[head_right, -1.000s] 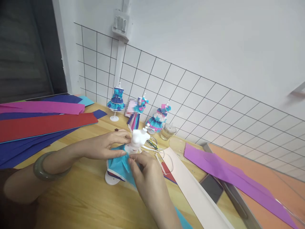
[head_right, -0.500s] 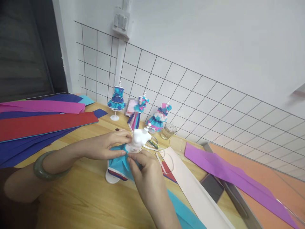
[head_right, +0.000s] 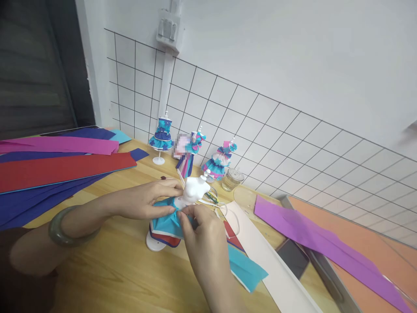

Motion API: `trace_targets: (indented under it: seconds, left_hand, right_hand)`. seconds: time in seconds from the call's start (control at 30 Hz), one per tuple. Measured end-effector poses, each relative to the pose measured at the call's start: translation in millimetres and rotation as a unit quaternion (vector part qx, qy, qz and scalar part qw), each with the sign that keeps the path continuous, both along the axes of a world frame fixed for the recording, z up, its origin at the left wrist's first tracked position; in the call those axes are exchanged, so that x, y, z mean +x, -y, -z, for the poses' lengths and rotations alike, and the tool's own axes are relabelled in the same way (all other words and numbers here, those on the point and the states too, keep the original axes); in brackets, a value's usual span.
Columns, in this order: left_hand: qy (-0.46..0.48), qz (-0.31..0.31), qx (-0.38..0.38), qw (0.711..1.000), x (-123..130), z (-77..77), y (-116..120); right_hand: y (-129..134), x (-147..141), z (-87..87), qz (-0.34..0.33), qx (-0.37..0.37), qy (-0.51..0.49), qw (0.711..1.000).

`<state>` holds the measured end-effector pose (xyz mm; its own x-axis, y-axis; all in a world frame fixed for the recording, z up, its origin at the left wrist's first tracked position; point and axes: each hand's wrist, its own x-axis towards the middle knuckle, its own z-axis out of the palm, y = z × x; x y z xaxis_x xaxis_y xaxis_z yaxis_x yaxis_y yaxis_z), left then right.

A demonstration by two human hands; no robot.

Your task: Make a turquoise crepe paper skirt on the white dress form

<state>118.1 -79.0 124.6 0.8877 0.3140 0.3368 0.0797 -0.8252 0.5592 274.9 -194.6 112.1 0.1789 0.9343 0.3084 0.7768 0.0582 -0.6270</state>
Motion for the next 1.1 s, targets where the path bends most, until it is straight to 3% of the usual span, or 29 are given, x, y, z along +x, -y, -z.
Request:
trace_targets:
  seconds: [0.33, 0.73, 0.83, 0.97, 1.1]
  left_hand:
    - [0.007, 0.016, -0.016, 1.000, 0, -1.0, 0]
    - [0.043, -0.012, -0.025, 0.999, 5, 3.0, 0]
    - [0.045, -0.042, -0.026, 0.998, 6, 4.6, -2]
    - [0.053, -0.114, -0.033, 0.991, 6, 8.3, -8]
    - [0.062, -0.160, -0.058, 0.984, 6, 11.1, -13]
  right_hand:
    - [0, -3, 0.5, 0.020, 0.016, 0.028, 0.999]
    - [-3, -1, 3.3, 0.023, 0.021, 0.049, 0.998]
    - [0, 1, 1.4, 0.019, 0.074, 0.085, 0.993]
    - [5, -4, -0.4, -0.029, 0.194, 0.192, 0.961]
    - [2, -17, 8.3, -0.073, 0.225, 0.288, 0.928]
